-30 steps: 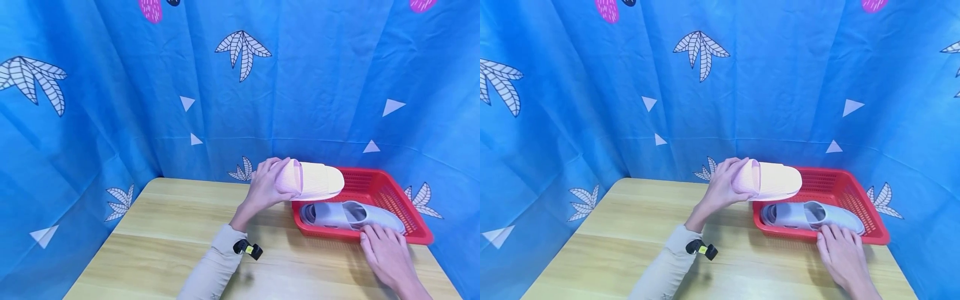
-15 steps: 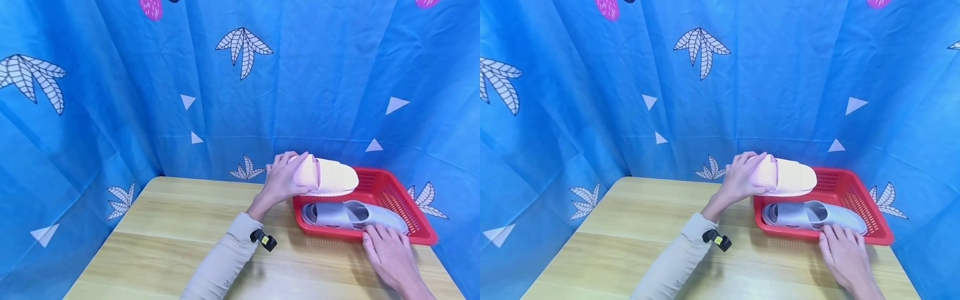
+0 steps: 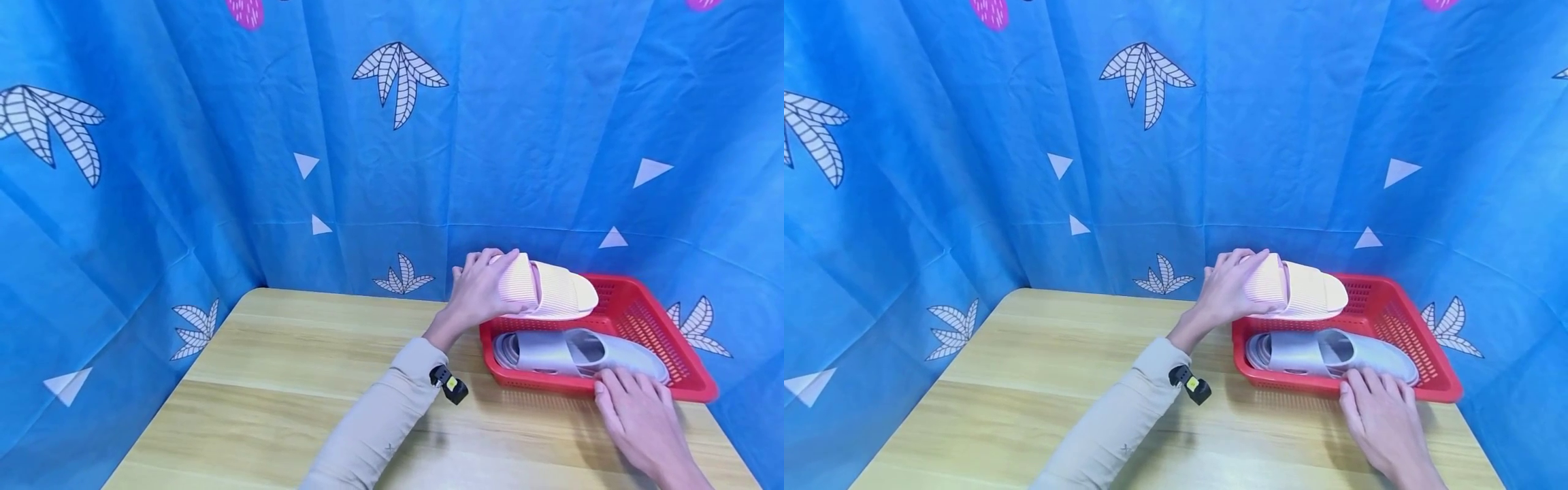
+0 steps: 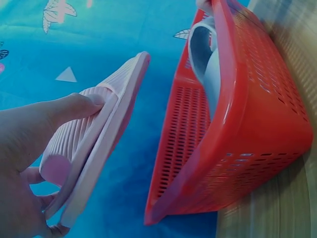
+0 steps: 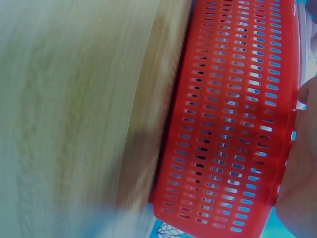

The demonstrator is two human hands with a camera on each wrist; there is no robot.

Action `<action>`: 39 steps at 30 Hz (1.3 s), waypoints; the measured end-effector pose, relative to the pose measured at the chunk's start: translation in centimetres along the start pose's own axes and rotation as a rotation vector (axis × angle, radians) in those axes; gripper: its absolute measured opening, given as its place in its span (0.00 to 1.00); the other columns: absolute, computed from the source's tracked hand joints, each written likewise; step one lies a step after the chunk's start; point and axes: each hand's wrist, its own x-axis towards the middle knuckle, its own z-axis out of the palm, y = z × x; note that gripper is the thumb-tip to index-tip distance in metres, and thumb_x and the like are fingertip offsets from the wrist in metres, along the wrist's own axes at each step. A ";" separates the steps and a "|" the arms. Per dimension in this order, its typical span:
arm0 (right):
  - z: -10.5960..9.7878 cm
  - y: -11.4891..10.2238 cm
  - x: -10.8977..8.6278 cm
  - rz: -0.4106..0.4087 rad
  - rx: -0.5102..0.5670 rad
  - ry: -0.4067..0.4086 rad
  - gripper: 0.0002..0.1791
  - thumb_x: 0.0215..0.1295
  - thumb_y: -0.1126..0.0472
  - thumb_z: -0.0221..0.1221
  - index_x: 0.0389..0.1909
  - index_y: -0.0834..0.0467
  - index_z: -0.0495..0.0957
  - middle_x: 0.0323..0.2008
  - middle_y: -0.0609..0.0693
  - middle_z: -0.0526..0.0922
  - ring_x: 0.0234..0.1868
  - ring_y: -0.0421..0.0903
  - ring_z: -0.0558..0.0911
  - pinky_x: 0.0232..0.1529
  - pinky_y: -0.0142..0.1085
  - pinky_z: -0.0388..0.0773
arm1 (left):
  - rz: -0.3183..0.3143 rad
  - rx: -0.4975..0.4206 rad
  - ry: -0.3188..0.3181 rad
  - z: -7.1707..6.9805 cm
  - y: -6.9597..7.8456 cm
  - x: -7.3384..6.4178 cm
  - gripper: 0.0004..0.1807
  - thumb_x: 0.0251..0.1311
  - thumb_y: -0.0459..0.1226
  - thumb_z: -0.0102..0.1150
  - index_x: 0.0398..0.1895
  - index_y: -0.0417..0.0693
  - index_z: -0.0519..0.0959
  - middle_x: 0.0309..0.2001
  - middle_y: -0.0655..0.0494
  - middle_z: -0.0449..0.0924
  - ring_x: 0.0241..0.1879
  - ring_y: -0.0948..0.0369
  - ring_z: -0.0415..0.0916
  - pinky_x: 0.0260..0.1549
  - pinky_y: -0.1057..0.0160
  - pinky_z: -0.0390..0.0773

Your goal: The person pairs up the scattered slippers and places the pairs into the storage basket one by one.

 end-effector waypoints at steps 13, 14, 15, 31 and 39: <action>-0.1 0.2 -0.2 0.019 0.003 -0.037 0.18 0.75 0.54 0.53 0.53 0.65 0.79 0.52 0.70 0.78 0.55 0.70 0.68 0.57 0.70 0.55 | -0.043 -0.025 -0.025 2.3 1.4 1.2 0.50 0.45 0.69 0.72 0.75 0.76 0.67 0.69 0.66 0.68 0.65 0.60 0.62 0.55 0.49 0.72; -0.1 0.2 -0.2 0.018 0.003 -0.033 0.18 0.75 0.54 0.53 0.52 0.65 0.79 0.52 0.69 0.79 0.55 0.70 0.68 0.57 0.70 0.56 | -0.051 -0.034 -0.026 2.5 1.5 1.2 0.50 0.45 0.69 0.72 0.75 0.75 0.67 0.69 0.66 0.68 0.65 0.60 0.62 0.55 0.50 0.73; -0.1 0.2 -0.2 0.016 0.004 -0.030 0.18 0.75 0.55 0.54 0.52 0.64 0.79 0.52 0.69 0.79 0.55 0.70 0.68 0.57 0.69 0.56 | -0.060 -0.041 -0.027 2.7 1.6 1.3 0.50 0.45 0.68 0.72 0.75 0.75 0.67 0.69 0.65 0.68 0.65 0.60 0.62 0.55 0.51 0.73; 0.0 0.3 -0.1 -0.028 0.009 0.029 0.14 0.75 0.57 0.52 0.49 0.62 0.79 0.52 0.67 0.78 0.54 0.68 0.70 0.56 0.67 0.58 | -0.124 -0.016 -0.063 5.6 2.5 2.1 0.48 0.46 0.69 0.71 0.74 0.72 0.70 0.62 0.62 0.71 0.59 0.62 0.64 0.49 0.65 0.70; -0.1 0.3 -0.1 -0.020 0.003 0.023 0.14 0.74 0.56 0.54 0.49 0.62 0.79 0.52 0.66 0.78 0.56 0.67 0.70 0.56 0.67 0.58 | -0.092 -0.005 -0.068 7.0 2.4 2.6 0.48 0.49 0.69 0.70 0.74 0.67 0.70 0.62 0.63 0.73 0.60 0.64 0.65 0.52 0.67 0.70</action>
